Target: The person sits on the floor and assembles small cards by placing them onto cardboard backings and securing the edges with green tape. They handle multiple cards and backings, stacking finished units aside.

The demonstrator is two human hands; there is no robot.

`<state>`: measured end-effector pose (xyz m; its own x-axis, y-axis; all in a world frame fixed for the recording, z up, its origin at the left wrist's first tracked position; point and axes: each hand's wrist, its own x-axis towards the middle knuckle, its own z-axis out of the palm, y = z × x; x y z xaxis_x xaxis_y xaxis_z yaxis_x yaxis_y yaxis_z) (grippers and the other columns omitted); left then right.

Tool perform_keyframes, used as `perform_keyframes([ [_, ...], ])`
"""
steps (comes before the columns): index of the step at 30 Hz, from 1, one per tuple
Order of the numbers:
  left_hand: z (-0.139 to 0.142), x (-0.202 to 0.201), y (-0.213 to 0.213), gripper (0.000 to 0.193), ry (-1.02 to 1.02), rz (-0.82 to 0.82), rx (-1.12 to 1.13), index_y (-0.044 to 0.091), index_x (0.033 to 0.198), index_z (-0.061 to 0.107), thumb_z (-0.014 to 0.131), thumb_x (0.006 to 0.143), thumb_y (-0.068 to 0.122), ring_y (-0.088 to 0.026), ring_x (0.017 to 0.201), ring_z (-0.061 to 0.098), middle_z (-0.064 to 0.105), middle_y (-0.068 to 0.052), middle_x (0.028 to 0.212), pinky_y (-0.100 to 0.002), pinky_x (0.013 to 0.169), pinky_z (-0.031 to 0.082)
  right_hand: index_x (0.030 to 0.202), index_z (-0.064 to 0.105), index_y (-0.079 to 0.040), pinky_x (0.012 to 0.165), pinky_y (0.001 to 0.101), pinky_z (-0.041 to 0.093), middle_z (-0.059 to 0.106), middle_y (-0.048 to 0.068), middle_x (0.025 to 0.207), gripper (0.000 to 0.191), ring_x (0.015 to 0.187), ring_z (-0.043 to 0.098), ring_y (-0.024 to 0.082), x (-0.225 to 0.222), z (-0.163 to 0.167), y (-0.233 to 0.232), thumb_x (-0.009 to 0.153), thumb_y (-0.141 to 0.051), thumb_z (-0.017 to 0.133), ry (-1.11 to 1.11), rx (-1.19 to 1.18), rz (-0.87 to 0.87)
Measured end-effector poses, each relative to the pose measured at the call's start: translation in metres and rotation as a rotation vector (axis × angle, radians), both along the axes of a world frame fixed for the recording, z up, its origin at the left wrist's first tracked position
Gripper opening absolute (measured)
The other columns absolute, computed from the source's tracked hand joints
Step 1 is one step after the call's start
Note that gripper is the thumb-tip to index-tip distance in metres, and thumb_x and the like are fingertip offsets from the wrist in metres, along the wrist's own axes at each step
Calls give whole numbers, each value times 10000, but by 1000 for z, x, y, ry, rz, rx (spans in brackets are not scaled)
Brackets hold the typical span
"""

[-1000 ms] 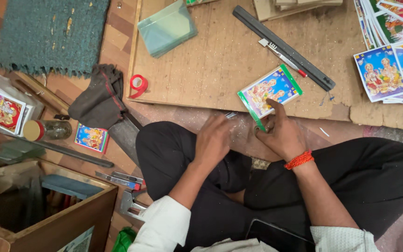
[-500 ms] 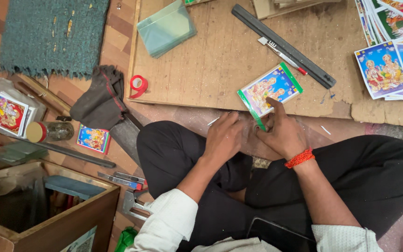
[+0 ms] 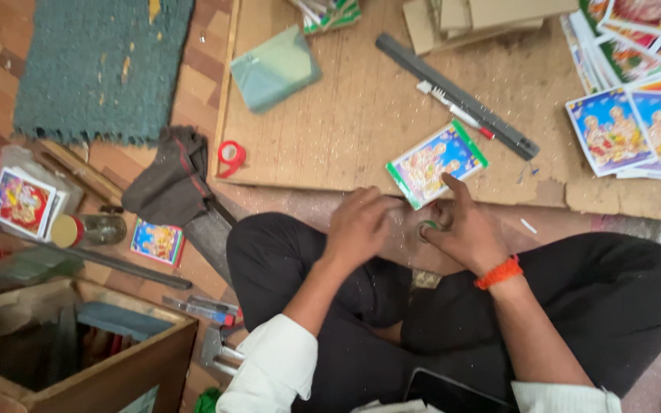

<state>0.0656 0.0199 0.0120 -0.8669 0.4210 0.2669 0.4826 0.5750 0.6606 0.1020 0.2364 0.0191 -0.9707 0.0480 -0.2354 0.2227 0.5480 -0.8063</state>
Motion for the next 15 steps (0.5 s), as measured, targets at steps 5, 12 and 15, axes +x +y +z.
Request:
perform_keyframes([
  [5,7,-46,-19,269,149,309,-11,108,1089,727,709,825,56,-325,1082,631,684,-84,1189,-423,936,529,1531,362,-82,627,388,550,725,141,719,933,661,728,263,0,34,25,737,-221,831,30,117,-85],
  [12,-5,-32,43,861,135,-26,-153,77,1296,635,956,554,371,-502,1352,354,357,-258,1509,-624,1067,313,1514,421,-53,613,344,559,730,130,779,868,672,726,213,-6,57,56,762,-201,829,161,58,-239],
  [15,4,-28,53,742,101,18,-147,138,1349,639,892,665,271,-394,1346,458,456,-156,1510,-536,1084,409,1521,411,-49,597,329,561,734,123,774,870,668,726,193,-5,52,53,762,-184,814,176,-8,-271],
])
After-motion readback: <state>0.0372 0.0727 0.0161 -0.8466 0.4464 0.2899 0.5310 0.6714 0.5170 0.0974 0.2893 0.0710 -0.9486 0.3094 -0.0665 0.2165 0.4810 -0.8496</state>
